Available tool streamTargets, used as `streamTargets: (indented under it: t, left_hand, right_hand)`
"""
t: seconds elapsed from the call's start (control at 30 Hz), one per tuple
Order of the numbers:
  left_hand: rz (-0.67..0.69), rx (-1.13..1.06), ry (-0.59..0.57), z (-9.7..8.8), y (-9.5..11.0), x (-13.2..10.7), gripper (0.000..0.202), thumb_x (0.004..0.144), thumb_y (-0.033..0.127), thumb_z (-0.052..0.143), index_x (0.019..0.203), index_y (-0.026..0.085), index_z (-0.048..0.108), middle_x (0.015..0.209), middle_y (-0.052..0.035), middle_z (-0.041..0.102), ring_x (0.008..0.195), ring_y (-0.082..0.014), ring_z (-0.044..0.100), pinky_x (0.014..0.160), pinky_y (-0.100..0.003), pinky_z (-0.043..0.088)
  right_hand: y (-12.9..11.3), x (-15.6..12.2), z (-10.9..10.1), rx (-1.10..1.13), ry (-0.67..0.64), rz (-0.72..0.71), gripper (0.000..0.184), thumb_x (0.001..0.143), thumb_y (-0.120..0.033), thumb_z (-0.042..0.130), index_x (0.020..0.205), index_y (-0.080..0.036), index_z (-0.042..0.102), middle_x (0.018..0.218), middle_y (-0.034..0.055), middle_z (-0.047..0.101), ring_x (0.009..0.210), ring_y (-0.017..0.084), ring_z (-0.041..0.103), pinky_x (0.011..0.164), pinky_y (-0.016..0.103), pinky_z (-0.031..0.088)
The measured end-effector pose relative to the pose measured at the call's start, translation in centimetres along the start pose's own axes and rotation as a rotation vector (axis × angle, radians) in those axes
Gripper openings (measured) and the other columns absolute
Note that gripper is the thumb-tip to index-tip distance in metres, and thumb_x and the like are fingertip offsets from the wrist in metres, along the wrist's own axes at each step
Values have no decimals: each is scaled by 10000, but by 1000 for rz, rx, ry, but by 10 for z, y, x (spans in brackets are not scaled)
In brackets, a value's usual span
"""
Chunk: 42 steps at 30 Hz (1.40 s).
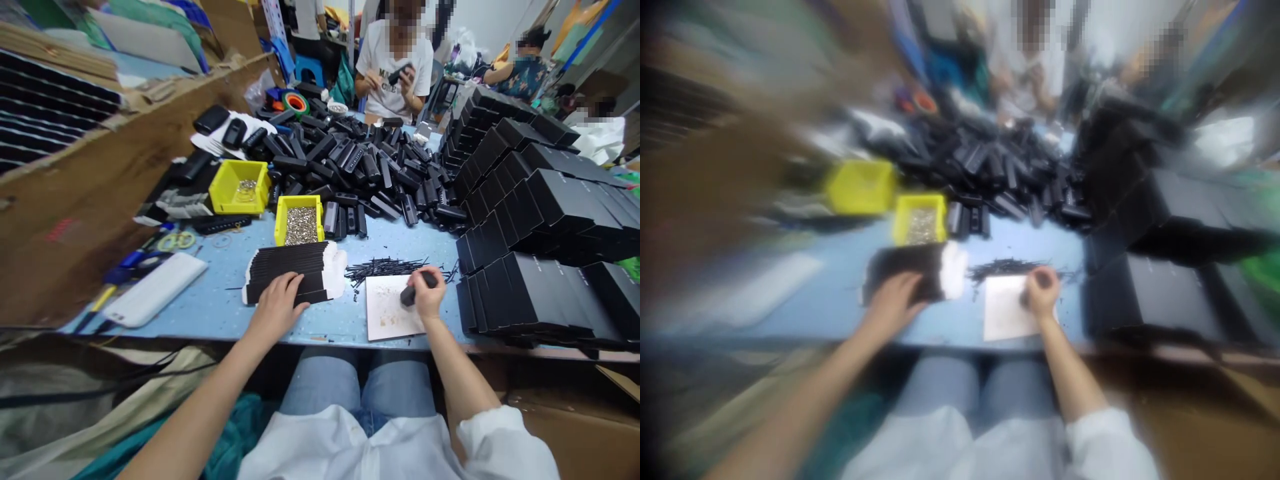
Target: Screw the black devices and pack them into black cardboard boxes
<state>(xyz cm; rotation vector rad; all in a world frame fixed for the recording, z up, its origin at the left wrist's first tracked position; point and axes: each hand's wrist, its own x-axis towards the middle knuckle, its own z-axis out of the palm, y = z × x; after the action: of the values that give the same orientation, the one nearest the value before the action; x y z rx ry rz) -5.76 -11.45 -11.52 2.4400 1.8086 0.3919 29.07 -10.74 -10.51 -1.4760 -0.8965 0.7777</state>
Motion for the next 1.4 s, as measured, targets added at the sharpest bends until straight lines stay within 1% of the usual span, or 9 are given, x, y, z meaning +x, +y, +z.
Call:
streamTargets:
  t: [0.23,0.4,0.53,0.7,0.9,1.07,1.13,1.27,1.4]
  left_hand:
    - [-29,182,-104,-15,3,19,587,729,330,718,1231,108,509,1244,-163,516,1149,-333,451,949,-449,361]
    - [-58,-61,-216,-51,11,20,266,845,360,540,970,130,582,1041,-137,586,994,-289,542,876,-397,416]
    - [-175,-667,-426,-74,51,2,455,908,471,425,1230,165,523,1157,-124,601,1093,-262,554,948,-381,423]
    - [-143,-1305,-652,-56,102,-15,499,798,456,589,1159,118,525,1112,-137,619,1069,-279,572,937,-402,451]
    - [-258,-1096,-476,-48,92,-31,1064,611,337,820,1429,194,156,1151,-104,607,1016,-258,599,915,-407,462]
    - [107,-844,-373,-66,101,-29,330,916,309,496,1233,219,480,1296,-113,509,1210,-249,495,1045,-409,368]
    - [143,-875,-360,-65,112,-25,355,881,317,557,1205,212,461,1315,-128,468,1229,-262,475,1046,-419,373]
    - [-144,-1010,-217,-54,134,-19,831,656,372,791,1258,187,249,1311,-199,414,1162,-317,524,949,-450,452]
    - [-223,-1067,-222,-51,147,-14,826,697,308,746,1269,190,161,1217,-174,497,1039,-263,604,874,-392,491]
  right_hand:
    - [38,32,-11,-78,217,161,809,772,-641,387,1277,-16,297,881,32,517,710,-131,408,751,-4,399]
    - [18,24,-19,-208,258,78,800,620,-601,615,1168,-27,515,1145,74,473,1042,-92,415,1038,23,381]
    - [-25,-22,5,-462,-39,-439,475,818,-469,470,1114,-128,617,1168,27,466,1161,-99,372,1122,38,319]
    - [-60,-76,46,-563,-456,-939,349,791,-477,528,1070,-313,657,1184,-21,451,1221,-60,288,1151,86,270]
    - [-51,-82,26,-503,-851,-508,469,806,-553,466,761,-137,678,1074,22,470,1081,-81,289,1099,55,300]
    - [-40,-86,32,-183,-717,-88,691,867,-616,258,1117,-57,577,1075,75,467,973,-132,389,908,-39,393]
    - [-40,-88,38,-111,-800,-70,717,870,-618,252,1282,-89,507,1114,68,470,989,-143,423,893,-62,411]
    - [-51,-88,38,-88,-908,-230,730,812,-678,337,1226,-135,596,1294,49,392,1270,-81,403,1193,26,380]
    - [-62,-91,36,-133,-880,-54,643,861,-586,322,1263,-157,580,1301,39,394,1272,-77,430,1223,87,379]
